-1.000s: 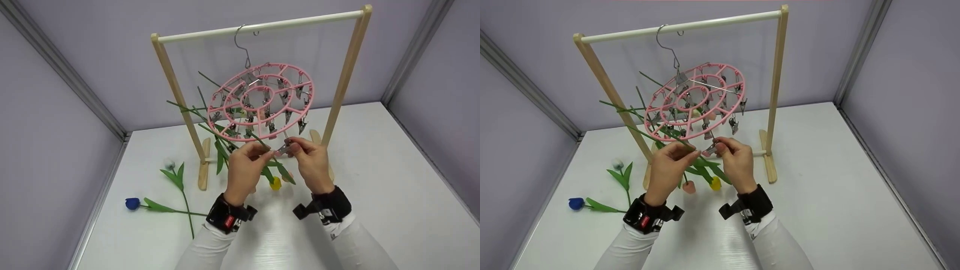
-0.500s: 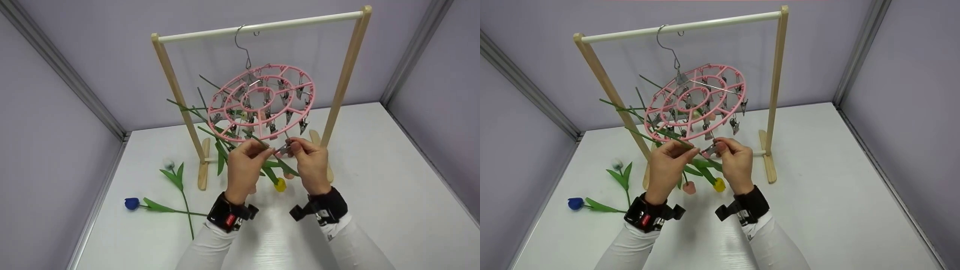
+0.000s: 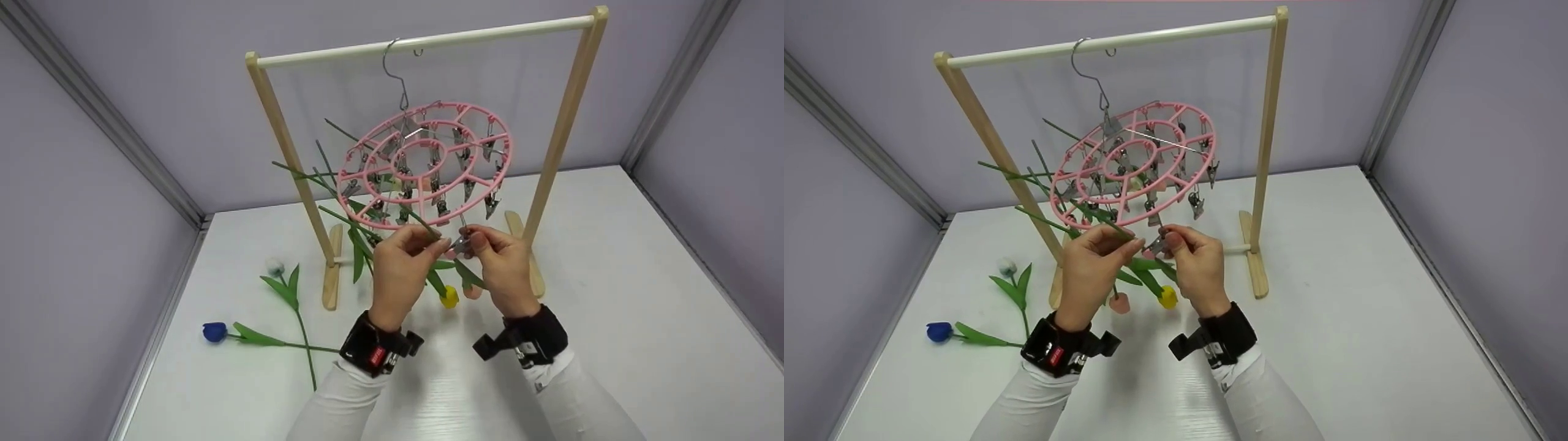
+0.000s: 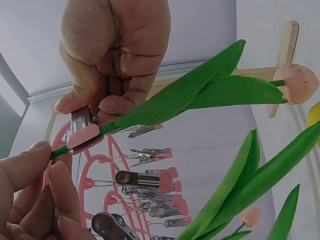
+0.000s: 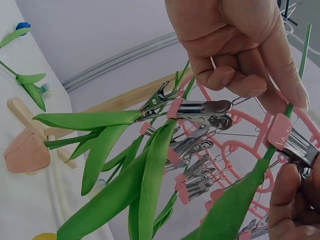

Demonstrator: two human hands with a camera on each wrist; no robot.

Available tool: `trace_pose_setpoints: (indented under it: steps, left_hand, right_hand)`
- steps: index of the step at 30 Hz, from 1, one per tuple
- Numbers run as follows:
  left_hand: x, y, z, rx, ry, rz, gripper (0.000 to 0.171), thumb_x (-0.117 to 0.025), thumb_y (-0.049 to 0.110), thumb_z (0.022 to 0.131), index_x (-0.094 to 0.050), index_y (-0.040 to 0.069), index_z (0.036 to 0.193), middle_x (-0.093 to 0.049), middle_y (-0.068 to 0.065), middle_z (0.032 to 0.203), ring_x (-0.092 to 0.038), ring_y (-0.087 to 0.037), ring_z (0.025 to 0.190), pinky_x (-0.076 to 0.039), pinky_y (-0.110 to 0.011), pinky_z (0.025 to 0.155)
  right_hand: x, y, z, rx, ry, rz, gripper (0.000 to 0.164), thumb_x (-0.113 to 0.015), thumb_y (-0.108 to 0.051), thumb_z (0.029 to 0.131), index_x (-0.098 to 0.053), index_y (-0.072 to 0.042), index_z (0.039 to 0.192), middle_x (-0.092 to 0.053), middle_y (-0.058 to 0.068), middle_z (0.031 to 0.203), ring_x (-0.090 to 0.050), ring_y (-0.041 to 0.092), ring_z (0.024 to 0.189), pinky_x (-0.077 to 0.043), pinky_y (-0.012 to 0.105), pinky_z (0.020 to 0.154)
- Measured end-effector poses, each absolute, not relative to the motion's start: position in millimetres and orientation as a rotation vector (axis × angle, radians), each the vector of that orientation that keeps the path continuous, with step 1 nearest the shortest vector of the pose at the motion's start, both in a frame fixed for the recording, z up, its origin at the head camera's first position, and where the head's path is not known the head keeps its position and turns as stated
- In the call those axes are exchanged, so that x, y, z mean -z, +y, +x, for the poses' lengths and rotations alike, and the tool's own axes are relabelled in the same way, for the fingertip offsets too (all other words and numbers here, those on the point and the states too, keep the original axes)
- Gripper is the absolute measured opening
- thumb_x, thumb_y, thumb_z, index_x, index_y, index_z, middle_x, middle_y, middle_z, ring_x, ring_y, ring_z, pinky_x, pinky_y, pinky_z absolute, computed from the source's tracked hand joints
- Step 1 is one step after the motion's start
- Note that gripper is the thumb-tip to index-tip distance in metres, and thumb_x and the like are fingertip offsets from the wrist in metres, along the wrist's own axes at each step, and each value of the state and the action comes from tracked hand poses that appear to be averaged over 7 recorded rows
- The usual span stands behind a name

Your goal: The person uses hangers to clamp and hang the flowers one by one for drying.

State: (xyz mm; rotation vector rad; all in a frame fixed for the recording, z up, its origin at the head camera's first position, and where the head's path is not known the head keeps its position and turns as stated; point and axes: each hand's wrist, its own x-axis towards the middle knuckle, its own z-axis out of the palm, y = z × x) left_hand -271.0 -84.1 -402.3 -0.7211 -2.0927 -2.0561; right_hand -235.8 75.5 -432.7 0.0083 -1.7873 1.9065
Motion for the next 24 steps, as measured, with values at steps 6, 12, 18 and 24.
trace_pose_setpoints:
  steps: [6, 12, 18, 24]
  left_hand:
    - [405, -85, -273, 1.997, -2.144, -0.711, 0.016, -0.080, 0.016, 0.085, -0.073, 0.005, 0.094, -0.071, 0.002, 0.087, -0.067, -0.012, 0.075, -0.056, -0.030, 0.069]
    - [408, -85, -276, 1.986, -2.158, -0.680, 0.012, -0.080, 0.014, 0.086, -0.073, 0.008, 0.093, -0.070, 0.003, 0.088, -0.066, -0.012, 0.074, -0.055, -0.030, 0.067]
    - [411, -83, -281, 1.954, -2.169, -0.647, 0.014, -0.080, 0.016, 0.085, -0.072, 0.005, 0.091, -0.070, 0.004, 0.085, -0.066, -0.013, 0.070, -0.054, -0.028, 0.063]
    - [414, -83, -281, 1.933, -2.196, -0.590, 0.011, -0.079, 0.019, 0.086, -0.076, 0.010, 0.092, -0.072, 0.006, 0.083, -0.068, -0.014, 0.069, -0.056, -0.028, 0.063]
  right_hand:
    - [436, 82, -236, -2.010, -1.921, -0.041, 0.030, -0.056, -0.017, 0.102, -0.070, 0.008, 0.112, -0.071, 0.013, 0.091, -0.067, 0.019, 0.081, -0.056, 0.030, 0.076]
    - [439, 83, -236, -2.033, -1.911, -0.103, 0.031, -0.060, -0.020, 0.101, -0.070, 0.006, 0.114, -0.069, 0.016, 0.095, -0.067, 0.025, 0.087, -0.056, 0.033, 0.080]
    - [448, 86, -233, -1.993, -1.861, -0.161, 0.031, -0.061, -0.019, 0.100, -0.070, 0.009, 0.112, -0.066, 0.021, 0.091, -0.066, 0.020, 0.083, -0.057, 0.031, 0.078]
    - [455, 89, -227, -1.987, -1.902, -0.220, 0.030, -0.060, -0.018, 0.101, -0.070, 0.009, 0.110, -0.065, 0.024, 0.092, -0.066, 0.020, 0.082, -0.057, 0.030, 0.079]
